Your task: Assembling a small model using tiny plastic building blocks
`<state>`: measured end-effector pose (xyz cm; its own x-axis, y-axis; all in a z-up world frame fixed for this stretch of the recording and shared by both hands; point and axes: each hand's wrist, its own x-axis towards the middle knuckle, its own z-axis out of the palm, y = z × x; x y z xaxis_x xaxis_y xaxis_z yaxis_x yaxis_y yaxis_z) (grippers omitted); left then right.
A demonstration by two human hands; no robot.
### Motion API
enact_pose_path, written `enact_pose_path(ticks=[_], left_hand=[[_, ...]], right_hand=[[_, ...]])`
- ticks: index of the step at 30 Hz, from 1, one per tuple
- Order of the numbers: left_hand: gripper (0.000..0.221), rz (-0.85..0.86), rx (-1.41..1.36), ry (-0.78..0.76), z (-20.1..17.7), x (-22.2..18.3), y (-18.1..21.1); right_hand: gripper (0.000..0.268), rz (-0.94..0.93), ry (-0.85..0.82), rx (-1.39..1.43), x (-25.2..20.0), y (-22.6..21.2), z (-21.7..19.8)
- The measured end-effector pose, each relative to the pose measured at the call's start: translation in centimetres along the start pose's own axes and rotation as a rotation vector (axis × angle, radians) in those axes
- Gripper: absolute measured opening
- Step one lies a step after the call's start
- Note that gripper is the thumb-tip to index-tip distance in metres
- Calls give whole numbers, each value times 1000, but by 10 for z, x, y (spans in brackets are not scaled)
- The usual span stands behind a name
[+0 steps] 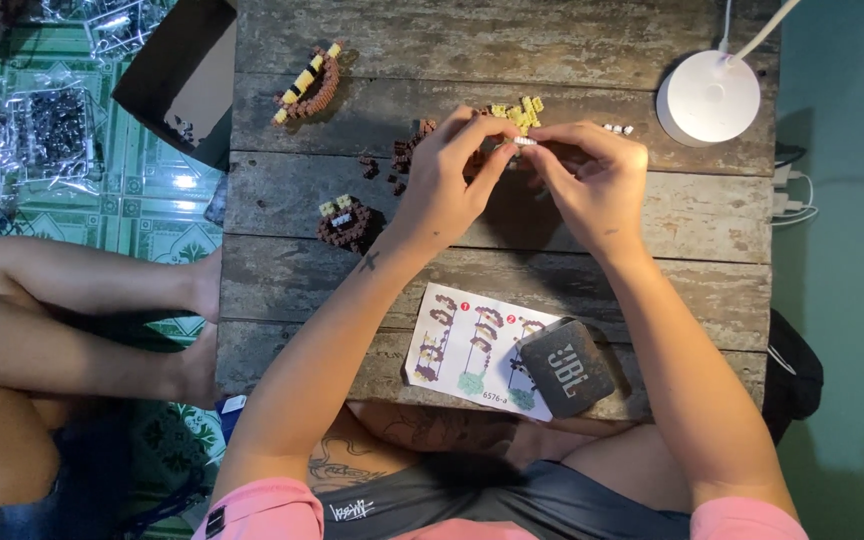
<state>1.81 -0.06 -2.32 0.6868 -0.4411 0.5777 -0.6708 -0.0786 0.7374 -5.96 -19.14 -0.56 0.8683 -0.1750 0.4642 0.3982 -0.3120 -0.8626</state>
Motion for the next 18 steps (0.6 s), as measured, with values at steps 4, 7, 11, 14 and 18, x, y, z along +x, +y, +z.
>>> enact_pose_path(ticks=[4, 7, 11, 14, 18], left_hand=[[6, -4, 9, 20, -1, 0, -1], [5, 5, -6, 21, -3, 2, 4], [4, 11, -17, -11, -4, 3, 2], [4, 0, -71, -19, -5, 4, 4], [5, -23, -102, 15, -6, 4, 11]], right_hand=[[10, -42, -25, -78, 3, -4, -2], [11, -70, -24, -68, 4, -5, -3], [10, -73, -7, -107, 3, -7, -1], [9, -4, 33, -50, 0, -7, 3], [9, 93, 20, 39, -1, -6, 4]])
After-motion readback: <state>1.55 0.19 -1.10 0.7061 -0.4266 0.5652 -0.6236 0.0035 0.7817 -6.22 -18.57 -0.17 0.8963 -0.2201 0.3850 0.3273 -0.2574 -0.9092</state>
